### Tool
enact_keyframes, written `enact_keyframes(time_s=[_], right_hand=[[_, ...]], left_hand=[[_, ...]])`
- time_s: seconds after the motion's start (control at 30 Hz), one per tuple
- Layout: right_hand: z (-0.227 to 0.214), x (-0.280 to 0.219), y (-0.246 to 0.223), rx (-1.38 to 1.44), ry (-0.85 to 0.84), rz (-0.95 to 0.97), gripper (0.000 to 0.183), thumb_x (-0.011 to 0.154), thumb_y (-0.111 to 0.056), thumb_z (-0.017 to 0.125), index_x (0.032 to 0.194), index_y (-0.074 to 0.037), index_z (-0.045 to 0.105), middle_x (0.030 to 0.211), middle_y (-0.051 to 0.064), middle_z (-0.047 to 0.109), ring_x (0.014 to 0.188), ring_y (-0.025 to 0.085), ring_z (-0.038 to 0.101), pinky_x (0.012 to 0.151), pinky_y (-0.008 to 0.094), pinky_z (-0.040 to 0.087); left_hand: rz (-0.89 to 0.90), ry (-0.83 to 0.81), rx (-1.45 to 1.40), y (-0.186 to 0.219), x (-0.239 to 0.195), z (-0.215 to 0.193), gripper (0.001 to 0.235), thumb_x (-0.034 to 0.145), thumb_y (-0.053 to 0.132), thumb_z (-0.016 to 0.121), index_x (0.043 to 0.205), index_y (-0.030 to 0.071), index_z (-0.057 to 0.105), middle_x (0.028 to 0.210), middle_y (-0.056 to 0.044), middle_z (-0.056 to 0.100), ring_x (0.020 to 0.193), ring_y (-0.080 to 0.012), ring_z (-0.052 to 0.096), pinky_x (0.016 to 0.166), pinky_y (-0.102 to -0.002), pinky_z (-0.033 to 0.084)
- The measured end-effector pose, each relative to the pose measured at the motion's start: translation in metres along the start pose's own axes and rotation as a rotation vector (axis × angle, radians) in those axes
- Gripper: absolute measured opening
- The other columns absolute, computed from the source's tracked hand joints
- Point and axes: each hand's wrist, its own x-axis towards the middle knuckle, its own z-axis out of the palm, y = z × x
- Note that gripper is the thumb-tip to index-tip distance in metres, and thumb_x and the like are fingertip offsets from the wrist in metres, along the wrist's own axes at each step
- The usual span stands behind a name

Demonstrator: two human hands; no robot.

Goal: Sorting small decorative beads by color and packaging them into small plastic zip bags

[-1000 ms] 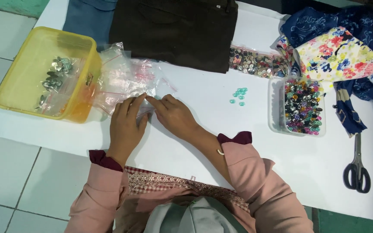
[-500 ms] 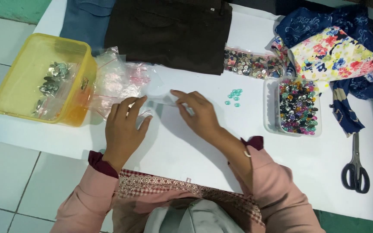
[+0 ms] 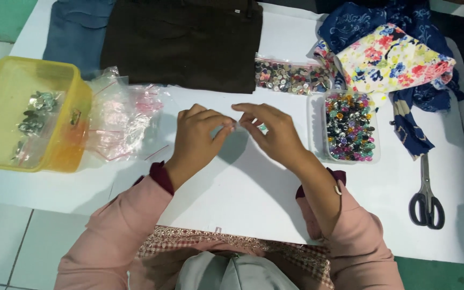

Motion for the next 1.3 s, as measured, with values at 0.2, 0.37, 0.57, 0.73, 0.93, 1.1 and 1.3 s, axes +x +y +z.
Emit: enact_keyframes(time_s=[0.2, 0.37, 0.57, 0.73, 0.93, 1.1, 1.3], right_hand=[[-0.019, 0.009, 0.008, -0.022, 0.140, 0.076, 0.037, 0.087, 0.011, 0.075, 0.118, -0.009, 0.076, 0.090, 0.007, 0.076, 0.086, 0.023, 0.073, 0.073, 0.032, 0.062], [-0.012, 0.003, 0.022, 0.090, 0.158, 0.206, 0.036, 0.086, 0.012, 0.076, 0.118, -0.005, 0.075, 0.089, 0.013, 0.075, 0.081, 0.024, 0.072, 0.073, 0.035, 0.063], [0.029, -0.011, 0.042, 0.209, 0.051, 0.419, 0.033, 0.085, 0.010, 0.074, 0.115, -0.004, 0.075, 0.085, 0.015, 0.076, 0.074, 0.022, 0.073, 0.068, 0.034, 0.064], [0.085, -0.013, 0.048, 0.480, 0.013, 0.566, 0.031, 0.087, 0.008, 0.070, 0.117, -0.001, 0.072, 0.085, 0.016, 0.074, 0.075, 0.019, 0.071, 0.067, 0.031, 0.064], [0.141, 0.006, 0.020, 0.771, -0.041, 0.586, 0.048, 0.090, 0.009, 0.068, 0.135, -0.007, 0.067, 0.106, 0.018, 0.072, 0.093, 0.022, 0.073, 0.076, 0.036, 0.068], [0.120, 0.014, 0.037, 0.484, 0.171, 0.408, 0.049, 0.088, 0.008, 0.073, 0.135, -0.002, 0.064, 0.132, 0.024, 0.062, 0.121, 0.039, 0.065, 0.097, 0.053, 0.060], [0.020, 0.031, 0.012, 0.325, 0.240, 0.189, 0.022, 0.099, -0.016, 0.074, 0.121, -0.015, 0.074, 0.126, 0.002, 0.060, 0.116, 0.015, 0.059, 0.095, 0.032, 0.057]], left_hand=[[0.020, 0.110, -0.075, 0.017, 0.039, 0.013, 0.009, 0.087, 0.021, 0.083, 0.087, 0.022, 0.075, 0.079, 0.008, 0.069, 0.090, -0.0194, 0.061, 0.088, -0.044, 0.043], [0.014, 0.138, -0.139, 0.004, 0.041, 0.017, 0.008, 0.087, 0.022, 0.084, 0.086, 0.023, 0.076, 0.076, 0.008, 0.068, 0.088, -0.0192, 0.062, 0.085, -0.041, 0.045], [0.010, 0.198, -0.236, -0.025, 0.024, -0.015, 0.007, 0.091, 0.013, 0.081, 0.095, 0.018, 0.080, 0.079, -0.001, 0.073, 0.081, -0.0256, 0.067, 0.082, -0.038, 0.050], [0.008, 0.376, -0.160, -0.028, 0.016, -0.065, 0.010, 0.094, 0.006, 0.083, 0.098, 0.015, 0.081, 0.086, -0.002, 0.074, 0.084, -0.0287, 0.066, 0.084, -0.039, 0.050], [0.063, 0.560, -0.085, -0.015, 0.021, -0.088, 0.012, 0.097, 0.008, 0.091, 0.093, 0.007, 0.080, 0.081, -0.004, 0.069, 0.079, -0.0262, 0.061, 0.083, -0.035, 0.047], [0.072, 0.592, -0.130, -0.017, 0.027, -0.073, 0.023, 0.083, 0.019, 0.097, 0.083, 0.011, 0.076, 0.071, 0.000, 0.059, 0.071, -0.0209, 0.053, 0.075, -0.033, 0.046], [0.159, 0.518, -0.101, -0.007, 0.042, -0.023, 0.030, 0.074, 0.014, 0.094, 0.081, 0.015, 0.065, 0.068, 0.002, 0.057, 0.069, -0.0242, 0.057, 0.071, -0.035, 0.049]])
